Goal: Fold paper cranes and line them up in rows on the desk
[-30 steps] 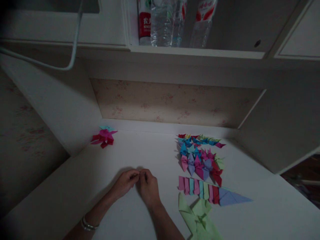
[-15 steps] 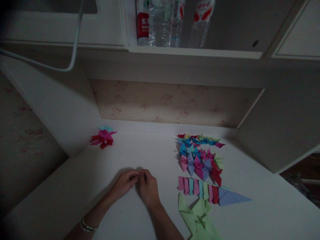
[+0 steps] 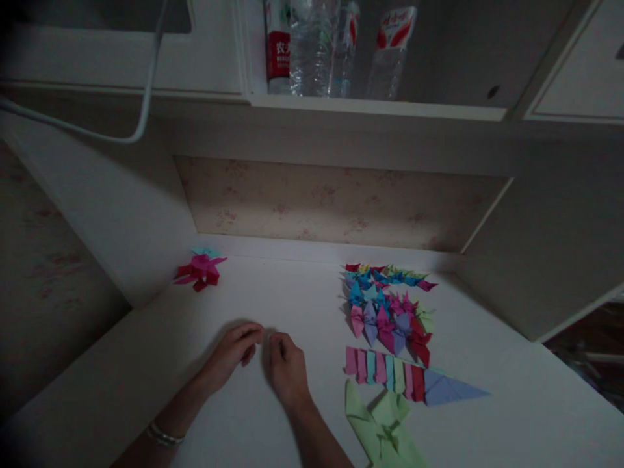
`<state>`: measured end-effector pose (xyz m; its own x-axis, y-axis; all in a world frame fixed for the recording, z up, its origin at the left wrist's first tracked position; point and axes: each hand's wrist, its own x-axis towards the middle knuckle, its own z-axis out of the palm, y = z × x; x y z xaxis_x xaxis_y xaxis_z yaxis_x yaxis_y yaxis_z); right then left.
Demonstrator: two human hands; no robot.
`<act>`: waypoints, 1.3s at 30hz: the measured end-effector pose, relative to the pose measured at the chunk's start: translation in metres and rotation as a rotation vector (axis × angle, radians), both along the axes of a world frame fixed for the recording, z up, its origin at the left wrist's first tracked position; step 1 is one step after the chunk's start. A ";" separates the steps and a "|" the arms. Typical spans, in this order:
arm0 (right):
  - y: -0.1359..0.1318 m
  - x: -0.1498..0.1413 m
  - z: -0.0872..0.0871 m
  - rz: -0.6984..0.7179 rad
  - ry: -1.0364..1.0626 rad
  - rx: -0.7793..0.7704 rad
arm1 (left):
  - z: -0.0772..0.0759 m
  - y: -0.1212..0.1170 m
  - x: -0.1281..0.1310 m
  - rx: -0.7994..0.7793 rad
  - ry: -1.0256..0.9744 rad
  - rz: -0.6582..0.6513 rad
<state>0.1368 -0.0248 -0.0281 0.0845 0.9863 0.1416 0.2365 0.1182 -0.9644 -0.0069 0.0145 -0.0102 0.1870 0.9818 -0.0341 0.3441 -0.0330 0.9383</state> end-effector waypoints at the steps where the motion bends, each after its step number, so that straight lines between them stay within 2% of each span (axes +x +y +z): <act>1: 0.000 0.000 0.000 -0.005 -0.005 -0.007 | 0.001 0.009 -0.006 0.031 0.069 0.078; 3: 0.001 0.000 -0.001 -0.012 -0.014 -0.023 | 0.006 0.035 -0.020 0.111 0.243 0.229; 7: 0.001 0.000 -0.001 -0.009 -0.026 -0.036 | 0.019 0.092 -0.055 0.171 0.414 0.445; 9: 0.000 0.000 0.000 -0.005 -0.020 -0.030 | 0.024 0.113 -0.070 0.170 0.495 0.550; 13: 0.000 0.000 -0.003 -0.002 -0.006 -0.016 | 0.023 0.131 -0.085 0.120 0.625 0.689; 18: 0.001 0.001 -0.004 0.003 0.025 0.000 | 0.014 0.135 -0.088 0.100 0.731 0.673; 23: 0.001 0.001 -0.002 0.009 0.046 0.007 | 0.013 0.133 -0.091 0.104 0.761 0.623; 29: 0.002 0.003 -0.001 -0.002 0.138 -0.011 | 0.027 0.119 -0.073 0.204 0.655 0.495; 32: 0.003 0.003 0.000 -0.033 0.265 -0.018 | 0.029 0.097 -0.050 0.216 0.536 0.373; 35: 0.006 0.003 0.000 -0.077 0.440 -0.056 | 0.026 0.064 -0.026 0.211 0.397 0.260; 39: 0.009 0.004 0.002 -0.098 0.699 -0.119 | 0.021 0.020 0.003 0.186 -0.010 0.088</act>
<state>0.1409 -0.0158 -0.0265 0.2057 0.9748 -0.0858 -0.4370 0.0130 -0.8994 -0.0044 0.0343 0.0107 0.1001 0.9835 0.1505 0.3444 -0.1762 0.9222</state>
